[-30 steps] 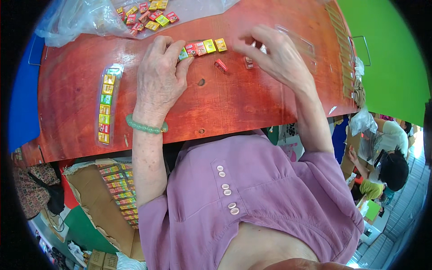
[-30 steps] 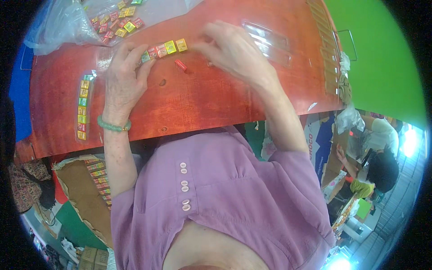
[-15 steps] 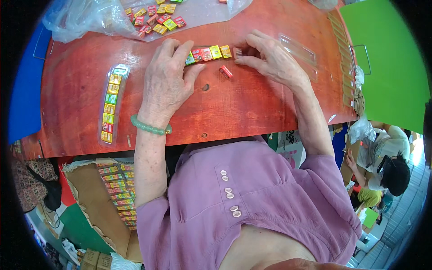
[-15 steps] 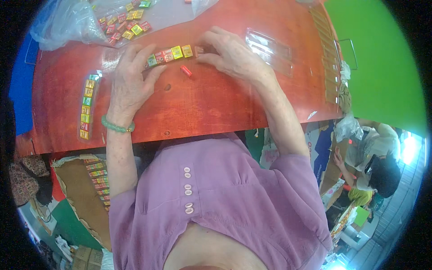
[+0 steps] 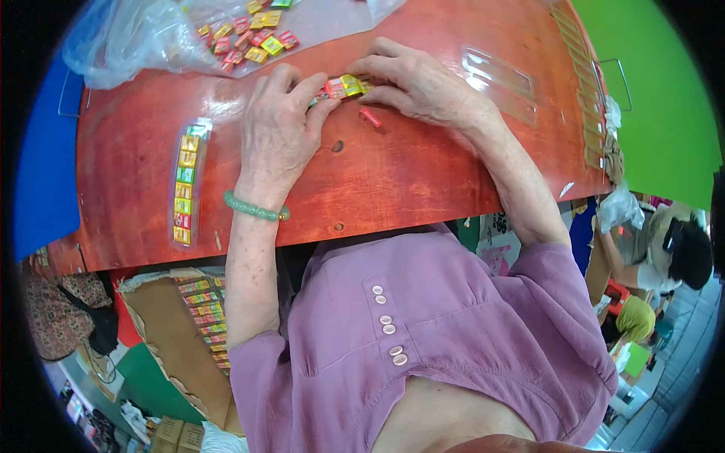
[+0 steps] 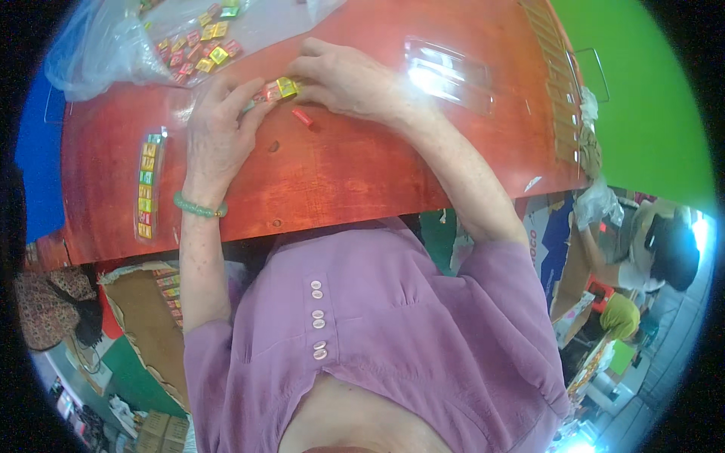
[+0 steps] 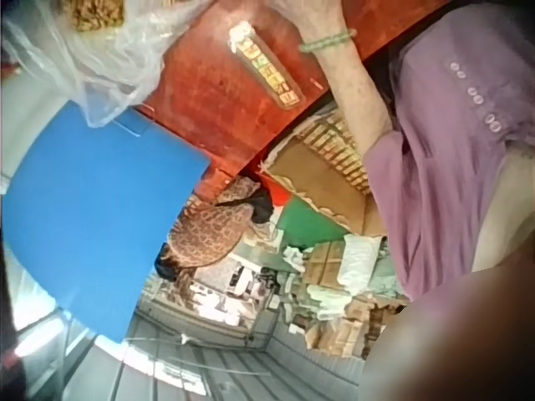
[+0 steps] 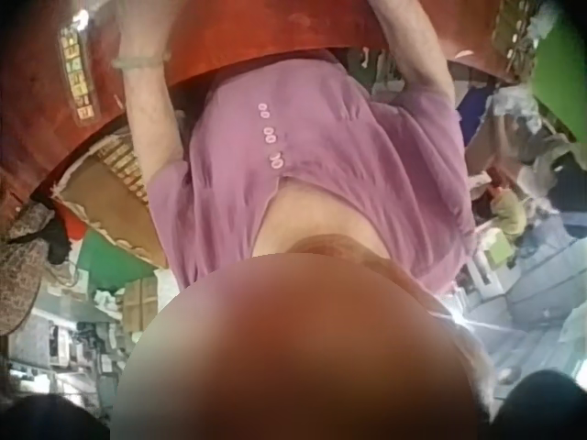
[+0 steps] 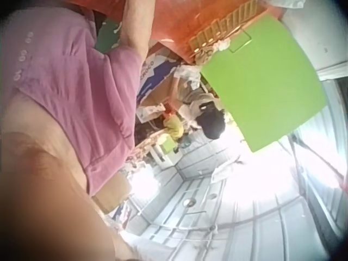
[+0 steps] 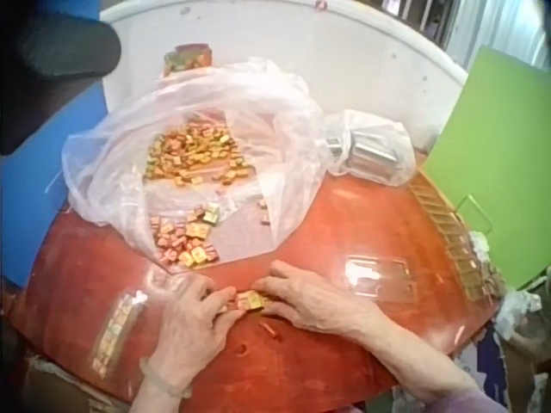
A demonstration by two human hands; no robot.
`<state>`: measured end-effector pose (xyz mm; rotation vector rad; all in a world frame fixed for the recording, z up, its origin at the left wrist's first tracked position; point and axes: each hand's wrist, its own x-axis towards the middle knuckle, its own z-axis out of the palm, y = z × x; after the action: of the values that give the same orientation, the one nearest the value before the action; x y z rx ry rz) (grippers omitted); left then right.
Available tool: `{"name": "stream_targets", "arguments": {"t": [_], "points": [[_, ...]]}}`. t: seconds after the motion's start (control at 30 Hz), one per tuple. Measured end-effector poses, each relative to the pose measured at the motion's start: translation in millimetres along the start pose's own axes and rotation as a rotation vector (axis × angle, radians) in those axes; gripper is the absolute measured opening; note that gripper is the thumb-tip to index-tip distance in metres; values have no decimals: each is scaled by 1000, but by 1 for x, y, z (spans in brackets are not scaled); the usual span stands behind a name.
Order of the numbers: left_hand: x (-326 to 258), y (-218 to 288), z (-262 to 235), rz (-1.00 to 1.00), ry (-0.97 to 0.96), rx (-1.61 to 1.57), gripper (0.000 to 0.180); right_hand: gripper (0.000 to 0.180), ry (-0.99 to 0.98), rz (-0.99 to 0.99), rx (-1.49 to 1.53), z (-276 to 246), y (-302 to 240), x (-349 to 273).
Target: Organizing small packaged snacks into clear plastic trays and placing the trays into a large shipping box.
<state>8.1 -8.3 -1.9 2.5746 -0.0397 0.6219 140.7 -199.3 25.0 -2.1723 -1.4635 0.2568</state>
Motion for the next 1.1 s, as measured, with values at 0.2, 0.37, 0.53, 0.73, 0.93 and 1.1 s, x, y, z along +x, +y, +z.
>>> {"name": "stream_targets", "arguments": {"t": [0.2, 0.37, 0.53, 0.73, 0.93, 1.1], "points": [[6, 5, 8, 148, 25, 75, 26, 25, 57, -19, -31, 6, 6, -5], [15, 25, 2, 108, -12, 49, 22, 27, 117, -5, -112, -1, 1, -26], [49, 75, 15, 200, -30, 20, 20, 24, 282, 73, -162, -37, 11, -77], [81, 126, 73, 320, -39, -69, 20, 23, 301, 304, -192, -76, 28, -144], [92, 139, 118, 392, -92, -85, 21, 23, 327, 358, -239, -72, 60, -173], [89, 140, 121, 325, -164, -133, 24, 25, 353, 345, -194, -69, 68, -178]]}}
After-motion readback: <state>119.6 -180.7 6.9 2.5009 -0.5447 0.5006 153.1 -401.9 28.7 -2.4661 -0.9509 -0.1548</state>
